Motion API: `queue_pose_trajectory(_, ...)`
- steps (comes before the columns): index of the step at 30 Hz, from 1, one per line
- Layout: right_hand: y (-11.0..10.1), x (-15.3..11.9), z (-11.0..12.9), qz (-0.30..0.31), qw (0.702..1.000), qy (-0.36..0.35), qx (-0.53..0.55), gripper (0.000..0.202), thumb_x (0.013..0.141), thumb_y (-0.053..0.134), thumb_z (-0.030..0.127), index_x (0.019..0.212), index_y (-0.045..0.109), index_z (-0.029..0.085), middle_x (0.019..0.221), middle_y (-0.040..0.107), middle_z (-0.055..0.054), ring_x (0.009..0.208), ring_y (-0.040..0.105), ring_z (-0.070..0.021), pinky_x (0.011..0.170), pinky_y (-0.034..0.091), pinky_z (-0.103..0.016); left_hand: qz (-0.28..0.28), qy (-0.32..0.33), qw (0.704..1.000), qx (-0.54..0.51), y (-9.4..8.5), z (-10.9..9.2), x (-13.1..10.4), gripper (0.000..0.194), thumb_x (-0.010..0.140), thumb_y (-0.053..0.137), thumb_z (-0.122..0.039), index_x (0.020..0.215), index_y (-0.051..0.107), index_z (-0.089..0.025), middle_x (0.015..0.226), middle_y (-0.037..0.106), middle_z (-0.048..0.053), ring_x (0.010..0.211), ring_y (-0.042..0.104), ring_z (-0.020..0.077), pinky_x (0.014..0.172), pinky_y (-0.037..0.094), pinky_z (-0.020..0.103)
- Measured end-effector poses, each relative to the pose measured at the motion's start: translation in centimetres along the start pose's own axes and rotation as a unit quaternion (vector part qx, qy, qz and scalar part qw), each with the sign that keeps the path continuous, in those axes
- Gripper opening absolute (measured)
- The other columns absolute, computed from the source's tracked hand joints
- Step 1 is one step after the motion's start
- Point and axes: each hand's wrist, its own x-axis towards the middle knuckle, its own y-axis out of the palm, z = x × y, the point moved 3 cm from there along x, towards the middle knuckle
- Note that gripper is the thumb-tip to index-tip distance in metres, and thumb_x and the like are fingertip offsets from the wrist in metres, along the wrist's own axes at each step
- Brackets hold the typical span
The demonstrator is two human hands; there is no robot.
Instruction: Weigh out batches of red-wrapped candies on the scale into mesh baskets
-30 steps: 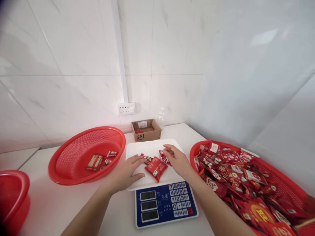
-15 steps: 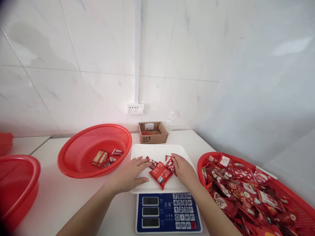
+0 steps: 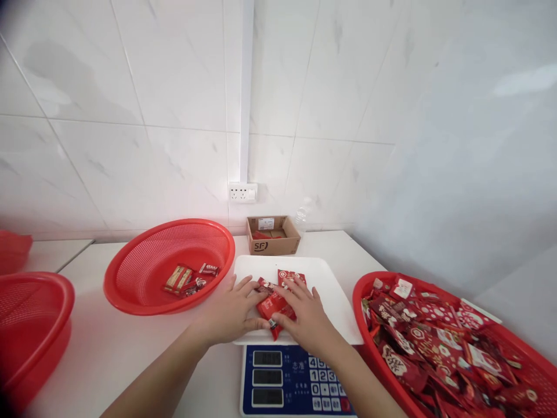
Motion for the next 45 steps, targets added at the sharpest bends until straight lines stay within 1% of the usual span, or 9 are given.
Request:
queue_pose_trajectory(7,0.2,-1.6,0.1,0.036,0.998,0.026,-0.048,0.056,0.085,0.043,0.056,0.133,0.047,0.029,0.145,0.038,-0.004,0.138,0.019,-0.0312,0.109,0.016,-0.058,-0.014,0.006,1.000,0.016,-0.7,-0.5,-0.1,0.065,0.086,0.027,-0.065,0.134,0.043,-0.023,0.127,0.051,0.014,0.124,0.042,0.0285,0.106,0.022,0.059)
queue_pose_trajectory(16,0.1,-1.5,-0.2,0.014,0.999,0.030,-0.043,0.050,0.087,0.043,0.045,0.133,0.048,0.027,0.146,0.036,-0.004,0.138,0.019,-0.0309,0.109,0.016,-0.058,0.007,0.030,0.999,-0.044,-0.4,-0.7,-0.2,0.065,0.087,0.032,-0.063,0.139,0.036,-0.024,0.134,0.047,0.013,0.129,0.038,0.0270,0.109,0.019,0.056)
queue_pose_trajectory(24,-1.2,-3.6,-1.8,-0.076,0.997,0.017,-0.028,0.047,0.086,0.045,0.045,0.128,0.053,0.025,0.140,0.045,-0.008,0.136,0.026,-0.0297,0.108,0.027,-0.054,0.034,0.049,0.994,-0.096,-1.4,-1.5,-0.5,0.059,0.088,0.034,-0.061,0.134,0.043,-0.026,0.127,0.057,0.008,0.121,0.048,0.0239,0.109,0.024,0.048)
queue_pose_trajectory(28,-4.5,-6.3,-4.8,-0.143,0.986,0.066,-0.046,0.048,0.087,0.042,0.043,0.129,0.051,0.021,0.141,0.043,-0.009,0.134,0.031,-0.0257,0.109,0.028,-0.047,0.010,0.032,0.995,-0.093,-1.8,-1.4,-0.3,0.050,0.091,0.035,-0.053,0.131,0.047,-0.025,0.133,0.054,0.007,0.125,0.046,0.0231,0.111,0.023,0.047)
queue_pose_trajectory(31,-7.8,-8.6,-9.0,-0.188,0.967,0.149,-0.090,0.050,0.086,0.044,0.037,0.132,0.047,0.019,0.141,0.042,-0.010,0.132,0.033,-0.0240,0.109,0.029,-0.043,-0.036,0.041,0.994,-0.090,-1.7,-1.0,0.0,0.045,0.092,0.036,-0.048,0.128,0.049,-0.026,0.130,0.056,0.005,0.124,0.047,0.0220,0.111,0.023,0.048)
queue_pose_trajectory(35,-11.2,-11.6,-15.8,-0.156,0.931,0.296,-0.148,0.055,0.084,0.047,0.032,0.135,0.042,0.013,0.142,0.039,-0.016,0.133,0.031,-0.0278,0.108,0.028,-0.044,-0.079,0.066,0.991,-0.090,-1.3,-0.5,0.2,0.041,0.092,0.038,-0.046,0.126,0.051,-0.027,0.127,0.059,0.003,0.123,0.048,0.0205,0.112,0.023,0.047)
queue_pose_trajectory(38,-12.0,-13.3,-19.2,-0.121,0.915,0.363,-0.129,0.058,0.086,0.044,0.034,0.136,0.039,0.006,0.141,0.039,-0.021,0.131,0.035,-0.0304,0.106,0.029,-0.044,-0.089,0.066,0.991,-0.079,-1.0,-0.2,0.4,0.040,0.090,0.041,-0.047,0.124,0.053,-0.028,0.126,0.059,0.002,0.123,0.049,0.0209,0.112,0.026,0.047)
queue_pose_trajectory(41,-11.3,-13.8,-20.3,-0.103,0.918,0.374,-0.080,0.053,0.087,0.044,0.036,0.130,0.046,0.006,0.135,0.047,-0.021,0.124,0.045,-0.0299,0.103,0.033,-0.042,-0.084,0.058,0.993,-0.066,-0.7,0.0,0.5,0.041,0.090,0.040,-0.049,0.124,0.054,-0.029,0.126,0.060,0.001,0.123,0.048,0.0215,0.111,0.027,0.047)
queue_pose_trajectory(45,-10.6,-13.3,-19.2,-0.115,0.931,0.343,-0.048,0.038,0.087,0.043,0.039,0.113,0.060,0.017,0.112,0.066,-0.010,0.106,0.058,-0.0257,0.094,0.042,-0.038,-0.088,0.053,0.993,-0.052,-0.4,0.2,0.6,0.043,0.090,0.039,-0.050,0.123,0.055,-0.029,0.126,0.060,0.001,0.124,0.048,0.0237,0.109,0.030,0.048)
